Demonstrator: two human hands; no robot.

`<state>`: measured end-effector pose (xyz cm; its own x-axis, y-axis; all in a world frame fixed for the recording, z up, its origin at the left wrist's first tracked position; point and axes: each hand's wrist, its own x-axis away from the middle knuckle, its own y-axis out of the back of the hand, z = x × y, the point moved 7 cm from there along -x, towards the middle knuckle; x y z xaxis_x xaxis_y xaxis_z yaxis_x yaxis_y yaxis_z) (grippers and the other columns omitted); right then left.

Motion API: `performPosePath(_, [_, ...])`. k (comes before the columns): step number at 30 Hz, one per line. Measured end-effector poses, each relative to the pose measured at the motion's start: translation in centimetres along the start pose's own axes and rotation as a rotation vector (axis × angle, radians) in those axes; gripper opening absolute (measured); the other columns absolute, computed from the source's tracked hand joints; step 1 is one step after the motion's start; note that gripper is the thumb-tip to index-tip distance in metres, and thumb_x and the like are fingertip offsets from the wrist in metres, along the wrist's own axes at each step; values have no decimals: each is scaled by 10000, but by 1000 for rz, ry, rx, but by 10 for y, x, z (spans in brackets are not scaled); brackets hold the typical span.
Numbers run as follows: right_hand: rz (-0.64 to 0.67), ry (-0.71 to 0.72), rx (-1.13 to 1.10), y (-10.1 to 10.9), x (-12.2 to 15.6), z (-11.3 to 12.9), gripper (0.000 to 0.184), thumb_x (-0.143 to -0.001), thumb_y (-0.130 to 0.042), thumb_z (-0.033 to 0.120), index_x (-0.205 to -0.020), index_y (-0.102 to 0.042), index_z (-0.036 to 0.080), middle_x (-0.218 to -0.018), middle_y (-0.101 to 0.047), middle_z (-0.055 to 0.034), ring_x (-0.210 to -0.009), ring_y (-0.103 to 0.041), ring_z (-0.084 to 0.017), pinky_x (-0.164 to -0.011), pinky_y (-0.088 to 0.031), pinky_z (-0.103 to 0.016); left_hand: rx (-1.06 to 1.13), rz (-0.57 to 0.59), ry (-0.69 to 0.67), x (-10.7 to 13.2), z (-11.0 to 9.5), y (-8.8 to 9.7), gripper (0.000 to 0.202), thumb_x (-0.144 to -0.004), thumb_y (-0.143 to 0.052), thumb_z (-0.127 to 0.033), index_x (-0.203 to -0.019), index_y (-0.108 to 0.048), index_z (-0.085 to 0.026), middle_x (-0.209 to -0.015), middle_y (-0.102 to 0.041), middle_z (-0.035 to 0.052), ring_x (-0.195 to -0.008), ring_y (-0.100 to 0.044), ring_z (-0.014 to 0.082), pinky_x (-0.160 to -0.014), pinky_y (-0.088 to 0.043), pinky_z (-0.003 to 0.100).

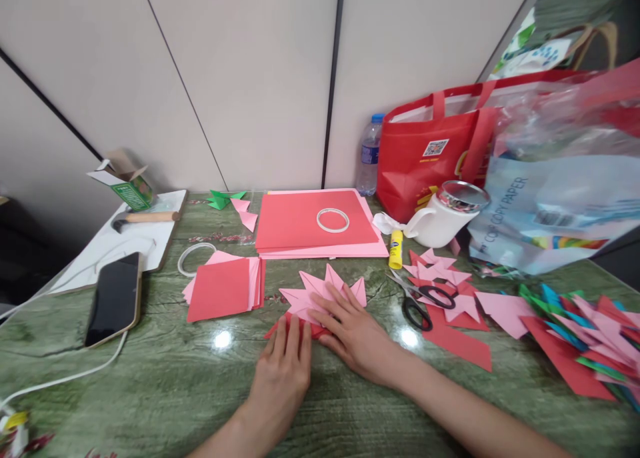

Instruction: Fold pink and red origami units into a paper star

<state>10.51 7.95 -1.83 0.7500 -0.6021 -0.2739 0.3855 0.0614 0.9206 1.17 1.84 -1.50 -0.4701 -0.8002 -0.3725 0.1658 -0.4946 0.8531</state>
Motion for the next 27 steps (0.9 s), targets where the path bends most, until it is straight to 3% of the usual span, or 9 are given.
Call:
performPosePath(7, [4,3,1,-1,0,-1,370,-929,-420,333,-1281,-486,240,-1380,-453,-58,-1359,-230,-269,-1084,-248,-540,-7,-6,-12,1,2,-1,395,-784,-389,1,-1055,-654,-108,-1112,-666,141,-1007,-627,259,-737,-530,299])
performPosePath(12, [14,-2,-11,-1,1,-1,377,-930,-417,346,-1284,-484,238,-1384,-448,-52,-1359,-227,-264,-1087,-241,-536,16,17,15,4,2,-5,416,-790,-386,-7,-1119,-617,-113,-1168,-632,153,-1067,-595,250,-753,-530,287])
performPosePath(17, [32,-11,-10,-1,1,-1,385,-935,-398,359,-1289,-479,232,-1397,-432,-51,-1358,-226,-273,-1091,-226,-541,-18,34,3,5,1,-6,403,-793,-385,-15,-1111,-619,-96,-1166,-633,161,-1055,-606,252,-681,-546,256])
performPosePath(22, [28,-10,-14,-2,1,-2,387,-931,-406,365,-1295,-471,250,-1396,-433,-45,-1360,-224,-262,-1091,-231,-533,8,28,9,4,2,-5,414,-800,-372,-12,-1124,-614,-101,-1175,-627,167,-1065,-603,249,-763,-540,286])
performPosePath(27, [44,-12,-13,-3,1,-2,398,-936,-387,381,-1301,-466,243,-1409,-414,-46,-1361,-219,-270,-1096,-216,-533,-22,22,-6,3,1,-3,403,-795,-359,-3,-1082,-633,-77,-1149,-642,175,-1034,-622,256,-722,-552,275])
